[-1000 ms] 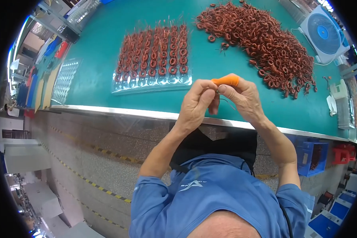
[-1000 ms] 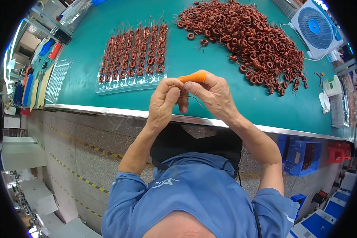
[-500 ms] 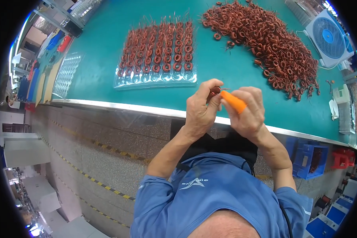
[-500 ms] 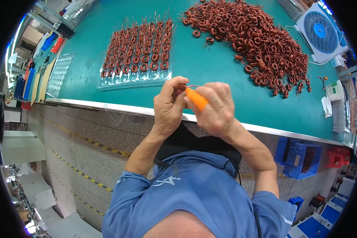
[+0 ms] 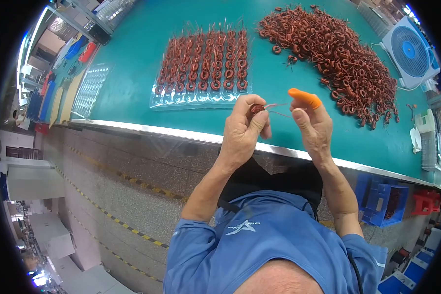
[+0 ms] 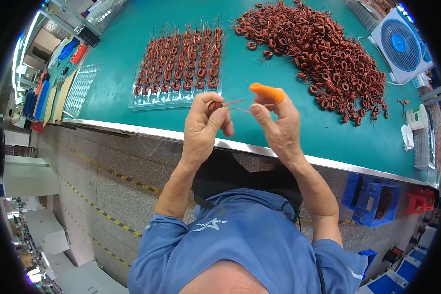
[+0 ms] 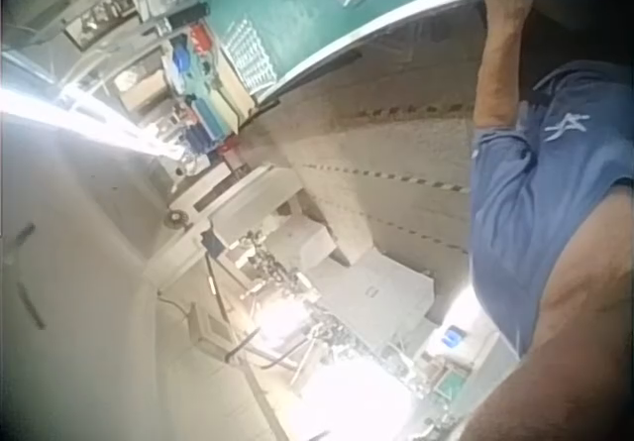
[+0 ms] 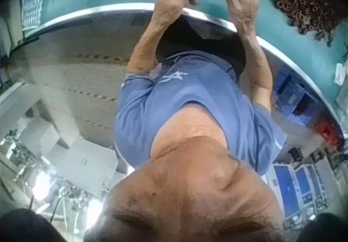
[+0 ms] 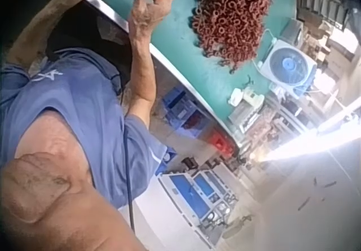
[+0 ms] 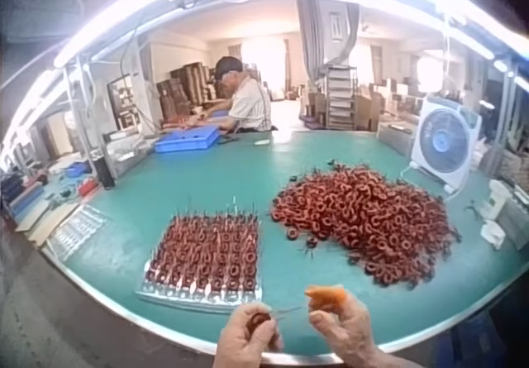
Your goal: Manually assembling small copper wire coils into plastic storage trays on an industrial workbench.
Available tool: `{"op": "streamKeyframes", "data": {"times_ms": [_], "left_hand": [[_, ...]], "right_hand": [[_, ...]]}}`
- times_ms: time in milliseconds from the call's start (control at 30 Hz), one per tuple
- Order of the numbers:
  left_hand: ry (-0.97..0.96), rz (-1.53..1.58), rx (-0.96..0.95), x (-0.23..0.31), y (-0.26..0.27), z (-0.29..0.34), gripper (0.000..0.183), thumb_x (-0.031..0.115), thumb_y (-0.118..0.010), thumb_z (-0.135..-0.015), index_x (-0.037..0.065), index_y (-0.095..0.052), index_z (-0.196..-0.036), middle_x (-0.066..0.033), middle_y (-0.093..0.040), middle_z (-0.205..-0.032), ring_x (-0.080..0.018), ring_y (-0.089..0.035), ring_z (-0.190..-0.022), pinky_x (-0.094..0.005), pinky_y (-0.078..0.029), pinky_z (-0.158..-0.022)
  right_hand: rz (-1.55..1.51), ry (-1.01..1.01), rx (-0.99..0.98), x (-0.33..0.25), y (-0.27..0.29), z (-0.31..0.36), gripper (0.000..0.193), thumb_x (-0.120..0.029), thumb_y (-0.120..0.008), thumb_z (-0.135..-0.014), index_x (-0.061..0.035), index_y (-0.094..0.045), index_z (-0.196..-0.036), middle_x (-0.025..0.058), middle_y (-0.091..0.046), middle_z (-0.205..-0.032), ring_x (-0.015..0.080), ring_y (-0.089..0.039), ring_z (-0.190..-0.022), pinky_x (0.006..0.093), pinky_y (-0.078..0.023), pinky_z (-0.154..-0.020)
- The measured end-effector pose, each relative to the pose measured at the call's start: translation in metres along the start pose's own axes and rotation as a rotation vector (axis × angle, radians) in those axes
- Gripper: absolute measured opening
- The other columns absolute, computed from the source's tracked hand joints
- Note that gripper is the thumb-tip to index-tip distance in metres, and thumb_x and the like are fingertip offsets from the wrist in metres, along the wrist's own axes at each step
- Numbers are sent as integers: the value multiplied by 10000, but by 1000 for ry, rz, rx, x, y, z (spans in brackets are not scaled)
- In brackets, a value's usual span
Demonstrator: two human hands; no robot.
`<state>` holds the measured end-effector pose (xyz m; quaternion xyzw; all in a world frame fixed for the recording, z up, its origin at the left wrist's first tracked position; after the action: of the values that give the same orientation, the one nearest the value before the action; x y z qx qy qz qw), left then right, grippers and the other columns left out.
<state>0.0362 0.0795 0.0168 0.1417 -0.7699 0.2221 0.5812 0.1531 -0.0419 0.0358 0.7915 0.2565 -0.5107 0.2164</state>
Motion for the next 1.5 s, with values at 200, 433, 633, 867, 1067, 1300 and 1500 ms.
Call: {"op": "streamKeyframes", "data": {"times_ms": [200,433,633,867,1067,1300,1500], "left_hand": [[150,-142,-48,-40,-3,-32,195,70,-518,-949,-4,-458,-1119,-55,-579,-713,-113,-585,-567,-262,-466,-504],[-200,-1132,64,-17,-27,-51,314,177,-666,-874,43,-521,-1118,-141,-603,-822,-320,-628,-647,-411,-514,-544],[-453,-614,40,17,-57,-21,129,47,-675,-812,60,-643,-936,-105,-620,-883,-270,-635,-771,-361,-510,-619],[-344,-574,31,4,-64,-23,112,30,-701,-813,7,-684,-921,-99,-680,-835,-182,-650,-683,-281,-507,-609],[-360,-642,4,0,-62,-25,122,34,-702,-805,8,-668,-920,-106,-682,-863,-226,-669,-727,-306,-533,-635],[-568,-793,107,-6,-62,-23,141,-5,-698,-783,24,-651,-913,-120,-678,-910,-253,-675,-763,-323,-545,-625],[-376,-383,257,-3,-48,-23,93,-22,-667,-838,5,-644,-924,-25,-665,-843,-47,-584,-646,-194,-475,-581]], "right_hand": [[-34,-228,-102,21,26,-4,313,-185,-590,-963,-24,-600,-1231,22,-623,-819,79,-584,-736,219,-474,-662],[-34,-301,-215,23,25,10,512,-90,-596,-932,-22,-414,-1406,46,-633,-845,89,-582,-668,220,-482,-617],[110,-202,-218,26,17,16,617,-65,-594,-923,1,-301,-1462,72,-628,-834,103,-586,-675,264,-504,-612],[449,57,-230,31,8,18,687,-11,-556,-893,37,-209,-1484,165,-616,-787,286,-637,-680,384,-506,-633],[524,50,-295,30,7,21,697,-22,-532,-890,106,-151,-1460,230,-612,-768,372,-642,-699,430,-501,-619],[653,67,-328,39,-1,20,677,-36,-496,-865,208,-150,-1393,225,-579,-635,386,-609,-584,453,-484,-548],[614,156,-258,18,-6,14,734,-53,-507,-890,35,-105,-1498,207,-614,-673,399,-621,-612,472,-496,-555]]}}
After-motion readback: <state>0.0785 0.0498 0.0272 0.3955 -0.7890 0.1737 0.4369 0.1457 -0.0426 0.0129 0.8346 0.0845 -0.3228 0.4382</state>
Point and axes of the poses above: each hand's wrist, its own z-axis away from the middle knuckle, its own y-axis out of the back of the hand, x = y × z, the point moved 6 cm from there along -z, towards the middle knuckle
